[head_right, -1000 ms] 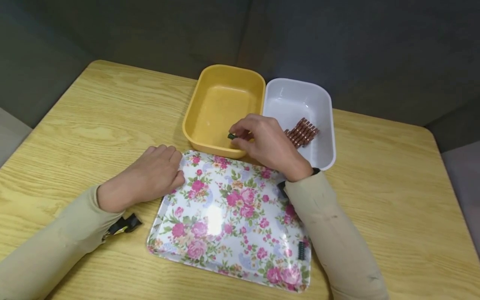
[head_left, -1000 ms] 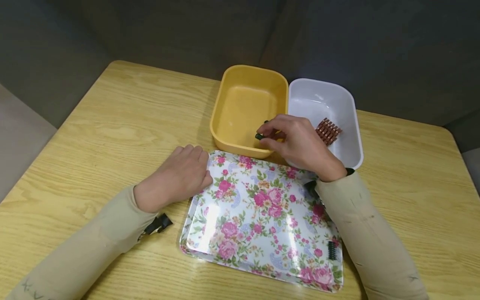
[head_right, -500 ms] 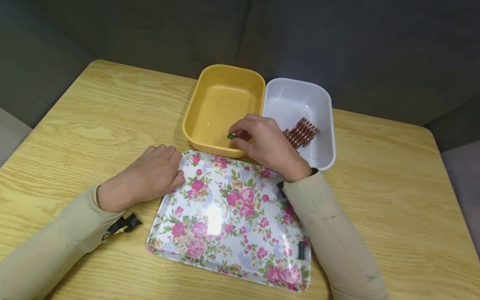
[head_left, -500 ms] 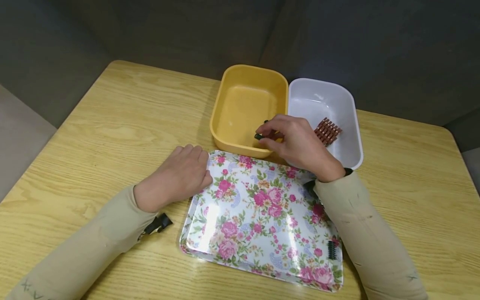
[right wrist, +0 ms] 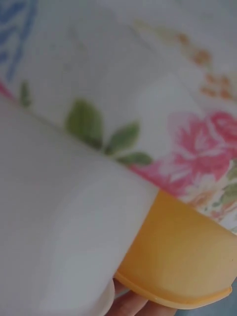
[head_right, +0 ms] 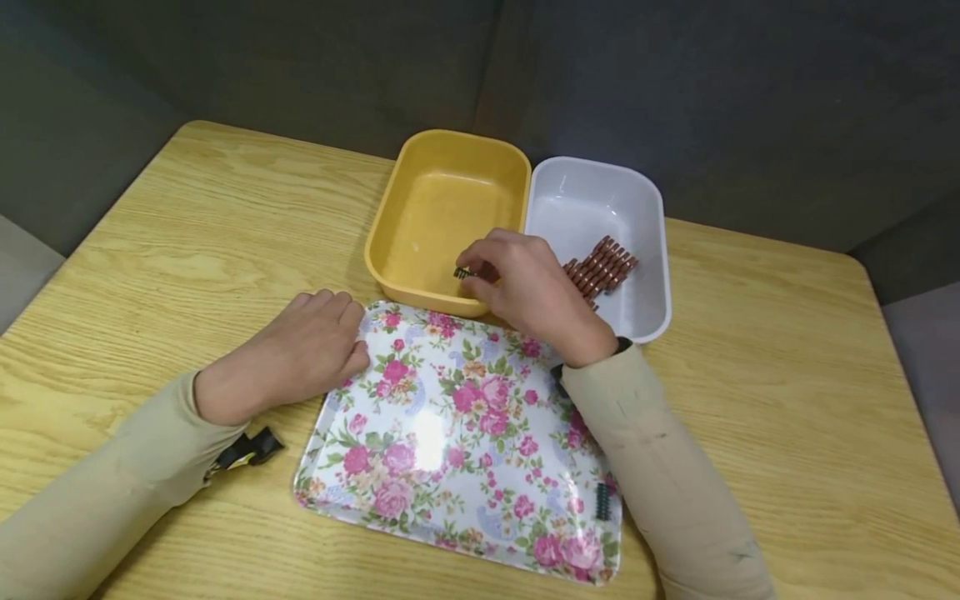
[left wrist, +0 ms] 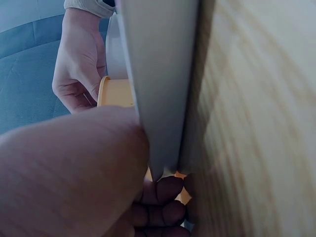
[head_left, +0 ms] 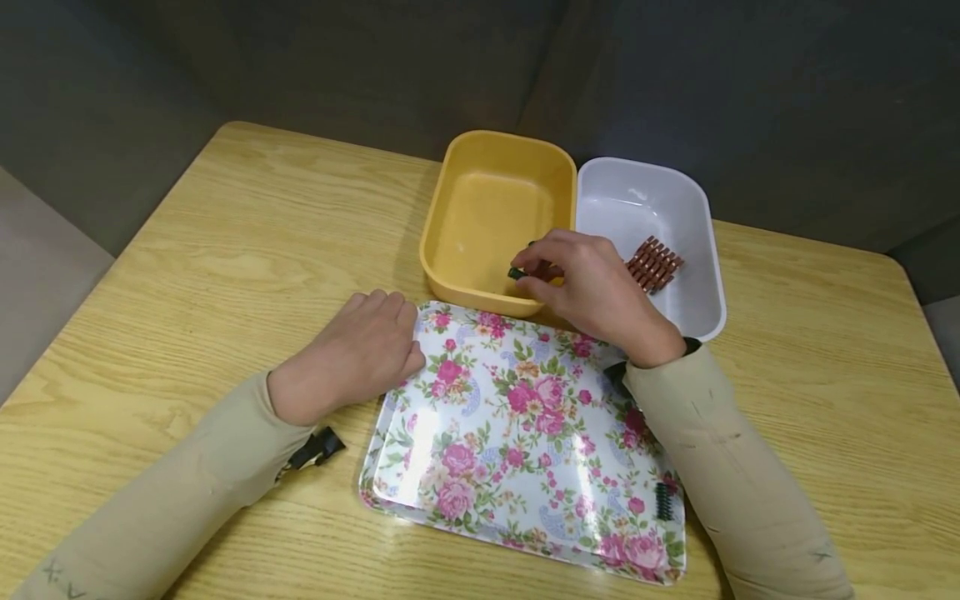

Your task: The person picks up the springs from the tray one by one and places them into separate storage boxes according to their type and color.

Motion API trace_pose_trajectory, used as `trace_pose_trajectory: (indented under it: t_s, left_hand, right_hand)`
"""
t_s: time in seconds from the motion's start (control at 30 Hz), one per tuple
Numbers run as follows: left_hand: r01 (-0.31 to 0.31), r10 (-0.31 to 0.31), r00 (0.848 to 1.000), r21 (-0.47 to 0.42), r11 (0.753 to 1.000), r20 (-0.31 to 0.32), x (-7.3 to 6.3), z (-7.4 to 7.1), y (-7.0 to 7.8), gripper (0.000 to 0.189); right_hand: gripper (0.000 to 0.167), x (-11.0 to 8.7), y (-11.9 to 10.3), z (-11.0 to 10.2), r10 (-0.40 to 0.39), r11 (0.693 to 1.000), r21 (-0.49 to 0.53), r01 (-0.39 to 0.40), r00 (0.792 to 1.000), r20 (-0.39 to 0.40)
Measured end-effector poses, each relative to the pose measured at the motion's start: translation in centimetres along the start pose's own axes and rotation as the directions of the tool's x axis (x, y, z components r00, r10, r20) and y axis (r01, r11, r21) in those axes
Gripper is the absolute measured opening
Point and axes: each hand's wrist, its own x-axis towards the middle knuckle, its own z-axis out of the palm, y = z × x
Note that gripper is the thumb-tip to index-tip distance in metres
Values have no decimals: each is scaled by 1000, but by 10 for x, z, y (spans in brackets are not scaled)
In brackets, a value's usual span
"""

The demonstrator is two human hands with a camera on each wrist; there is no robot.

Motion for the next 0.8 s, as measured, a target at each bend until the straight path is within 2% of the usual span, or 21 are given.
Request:
trace_pose_trajectory:
  t_s: [0.3, 0.8]
  left_hand:
    - [0, 0, 1000, 3, 1000, 8, 0, 0, 0, 25]
    - [-3, 3, 1000, 6, 1000, 5, 2, 2, -1, 25]
  right_hand:
    - [12, -1, 1, 1, -26, 999, -20, 26, 999, -35]
    - [9, -6, 0, -8, -56, 998, -40, 51, 990, -127]
